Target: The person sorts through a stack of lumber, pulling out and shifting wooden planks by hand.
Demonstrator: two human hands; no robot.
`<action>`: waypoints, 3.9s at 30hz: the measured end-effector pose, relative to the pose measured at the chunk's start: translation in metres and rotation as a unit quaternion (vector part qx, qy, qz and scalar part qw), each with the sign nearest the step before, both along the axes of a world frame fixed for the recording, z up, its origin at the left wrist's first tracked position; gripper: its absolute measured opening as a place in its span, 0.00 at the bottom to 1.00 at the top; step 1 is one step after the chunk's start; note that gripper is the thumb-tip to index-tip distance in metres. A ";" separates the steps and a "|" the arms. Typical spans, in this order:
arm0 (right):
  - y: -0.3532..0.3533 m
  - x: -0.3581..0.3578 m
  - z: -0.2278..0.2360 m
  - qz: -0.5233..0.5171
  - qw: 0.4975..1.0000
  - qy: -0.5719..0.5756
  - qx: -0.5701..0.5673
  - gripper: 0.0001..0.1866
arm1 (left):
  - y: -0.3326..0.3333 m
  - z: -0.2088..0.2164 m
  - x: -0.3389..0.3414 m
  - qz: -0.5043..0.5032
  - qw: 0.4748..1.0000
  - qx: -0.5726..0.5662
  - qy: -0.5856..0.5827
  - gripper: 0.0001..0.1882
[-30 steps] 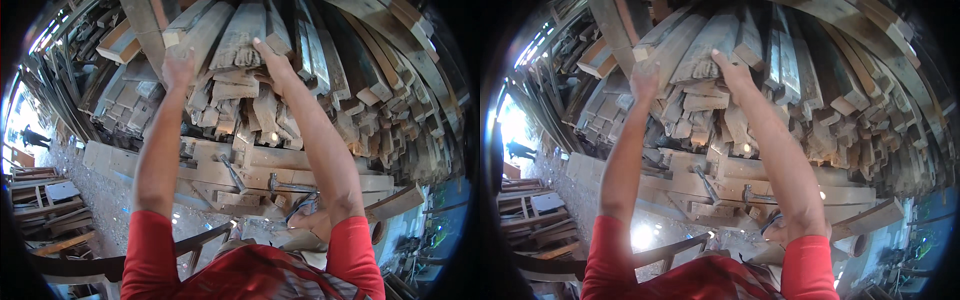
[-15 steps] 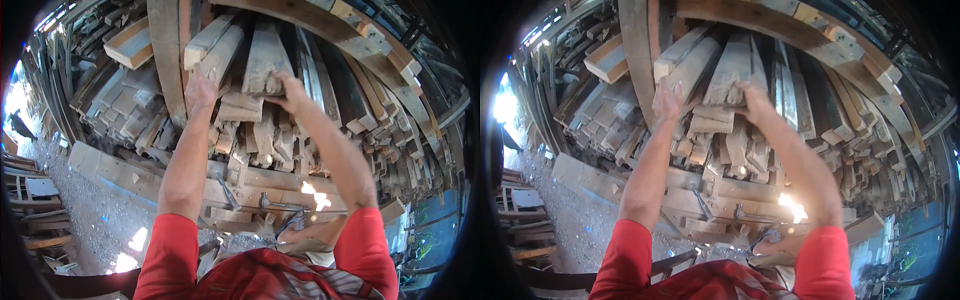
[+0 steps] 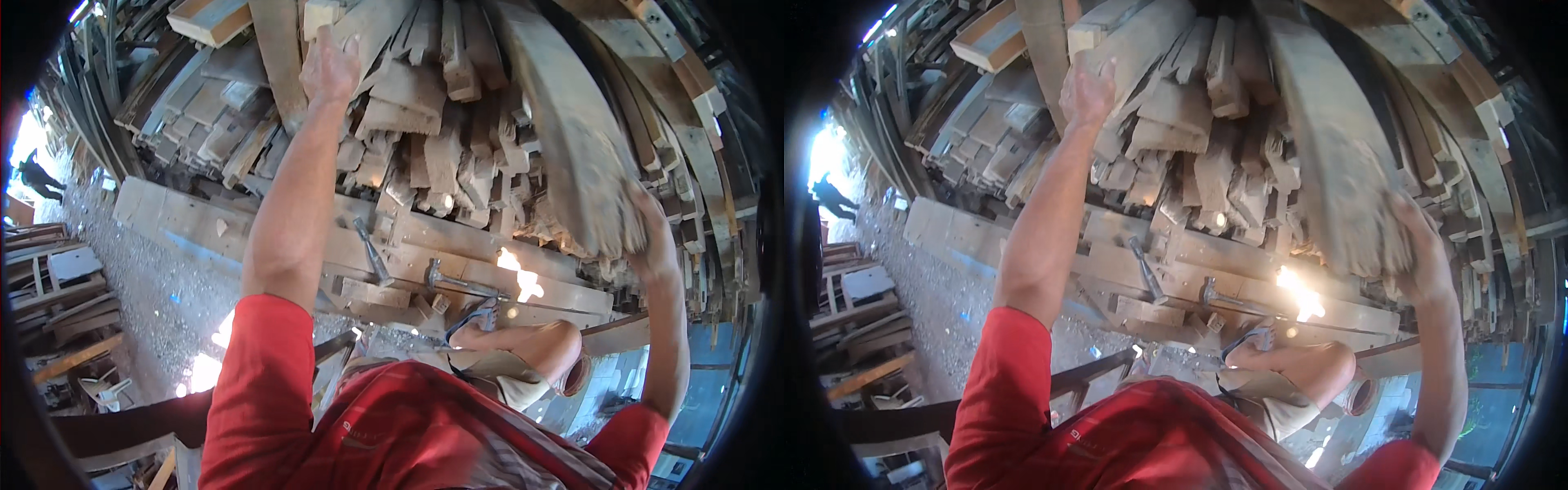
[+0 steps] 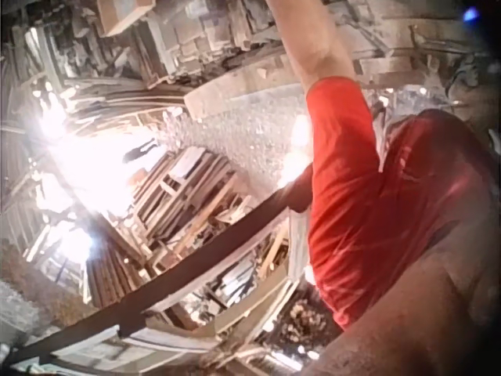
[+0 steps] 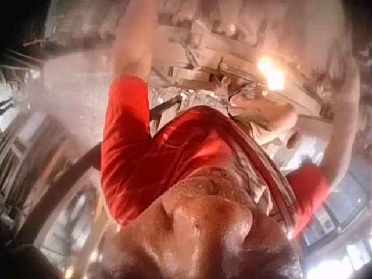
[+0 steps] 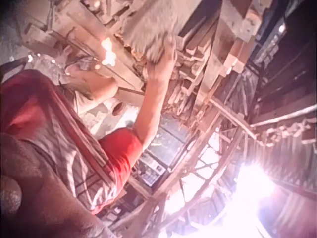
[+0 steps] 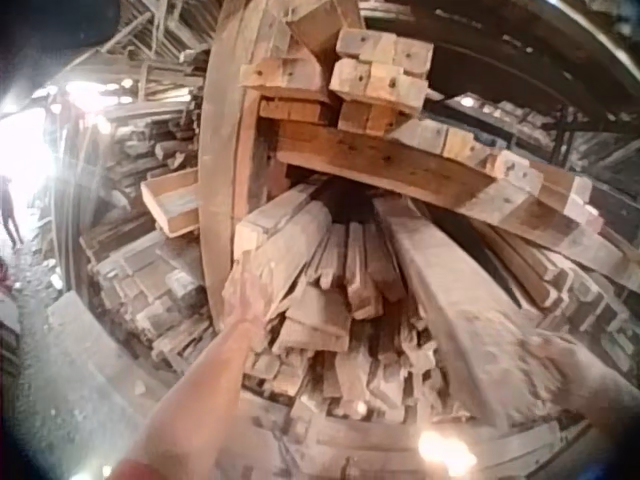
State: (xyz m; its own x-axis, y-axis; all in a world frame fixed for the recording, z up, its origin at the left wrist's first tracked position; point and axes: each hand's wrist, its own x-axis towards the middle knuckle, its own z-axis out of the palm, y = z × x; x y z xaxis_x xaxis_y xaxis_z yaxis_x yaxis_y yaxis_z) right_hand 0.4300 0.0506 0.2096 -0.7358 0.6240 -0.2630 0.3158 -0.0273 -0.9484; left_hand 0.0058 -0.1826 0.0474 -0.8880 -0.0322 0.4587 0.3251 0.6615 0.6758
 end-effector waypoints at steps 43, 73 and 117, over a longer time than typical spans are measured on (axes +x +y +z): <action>0.008 0.079 -0.080 0.006 0.905 -0.115 0.409 0.47 | 0.195 -0.054 0.411 -0.584 0.121 0.660 -0.457 0.49; 0.017 0.083 -0.082 0.020 0.886 -0.136 0.442 0.46 | 0.197 -0.062 0.412 -0.586 0.200 0.616 -0.487 0.61; 0.008 0.078 -0.082 0.019 0.888 -0.122 0.443 0.45 | 0.202 -0.071 0.407 -0.597 0.188 0.619 -0.475 0.59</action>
State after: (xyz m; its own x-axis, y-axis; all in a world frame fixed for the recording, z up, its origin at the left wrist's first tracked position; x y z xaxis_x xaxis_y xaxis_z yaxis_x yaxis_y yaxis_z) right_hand 0.5079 0.0590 0.1279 -0.7493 0.6417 0.1636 0.5003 0.7104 -0.4950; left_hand 0.4130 0.0191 -0.0235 -0.2644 0.8894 0.3728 -0.9133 -0.3551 0.1995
